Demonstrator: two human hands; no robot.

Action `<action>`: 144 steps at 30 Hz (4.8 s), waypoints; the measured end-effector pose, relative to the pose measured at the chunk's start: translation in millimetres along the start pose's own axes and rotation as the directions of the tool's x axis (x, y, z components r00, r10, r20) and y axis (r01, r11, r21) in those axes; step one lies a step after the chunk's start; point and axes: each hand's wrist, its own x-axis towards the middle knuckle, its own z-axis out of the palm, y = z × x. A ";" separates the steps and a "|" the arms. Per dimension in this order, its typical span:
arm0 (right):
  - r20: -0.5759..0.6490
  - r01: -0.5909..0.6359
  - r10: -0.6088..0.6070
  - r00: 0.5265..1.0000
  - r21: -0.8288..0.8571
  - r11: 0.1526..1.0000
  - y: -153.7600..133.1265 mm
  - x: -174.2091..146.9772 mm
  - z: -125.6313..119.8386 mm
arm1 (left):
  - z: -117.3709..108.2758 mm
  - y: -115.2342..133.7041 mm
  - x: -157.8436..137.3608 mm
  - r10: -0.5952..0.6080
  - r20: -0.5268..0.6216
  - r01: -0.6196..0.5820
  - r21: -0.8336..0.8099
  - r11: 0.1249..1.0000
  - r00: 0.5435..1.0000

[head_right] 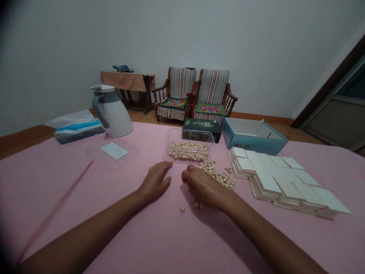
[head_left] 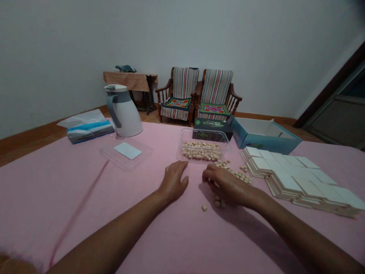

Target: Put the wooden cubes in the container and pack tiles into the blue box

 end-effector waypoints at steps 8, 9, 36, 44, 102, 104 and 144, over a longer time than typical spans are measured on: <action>-0.527 0.028 0.011 0.850 0.067 0.997 16.7 37.9 -41.5 | -1.4 -2.9 -0.4 0.010 0.017 -0.010 0.000 1.000 1.000; -0.476 0.041 -0.001 0.879 0.073 0.996 12.9 33.5 -40.2 | -1.2 -3.1 -0.5 0.011 0.015 -0.011 -0.001 1.000 1.000; -0.217 -0.119 0.113 0.970 -0.011 0.993 20.7 13.4 -32.8 | -0.3 -3.1 -1.2 0.032 -0.001 -0.032 -0.007 0.999 0.999; 0.112 -0.190 0.213 0.971 -0.189 0.963 32.1 -5.6 -2.3 | -0.8 -1.8 0.1 0.017 0.007 -0.017 0.003 1.000 1.000; -0.364 -0.379 0.338 0.868 -0.047 0.924 64.1 4.6 -36.6 | 0.2 4.3 -0.8 0.127 -0.058 -0.127 -0.003 0.992 0.990; -0.522 -0.352 0.298 0.799 -0.004 0.936 61.1 14.7 -51.8 | 2.0 1.3 -0.3 0.134 -0.035 -0.134 0.016 0.991 0.990; -0.469 -0.308 0.286 0.835 0.031 0.951 51.9 28.3 -54.7 | 0.6 -0.4 -1.7 0.075 0.011 -0.075 0.037 0.996 0.997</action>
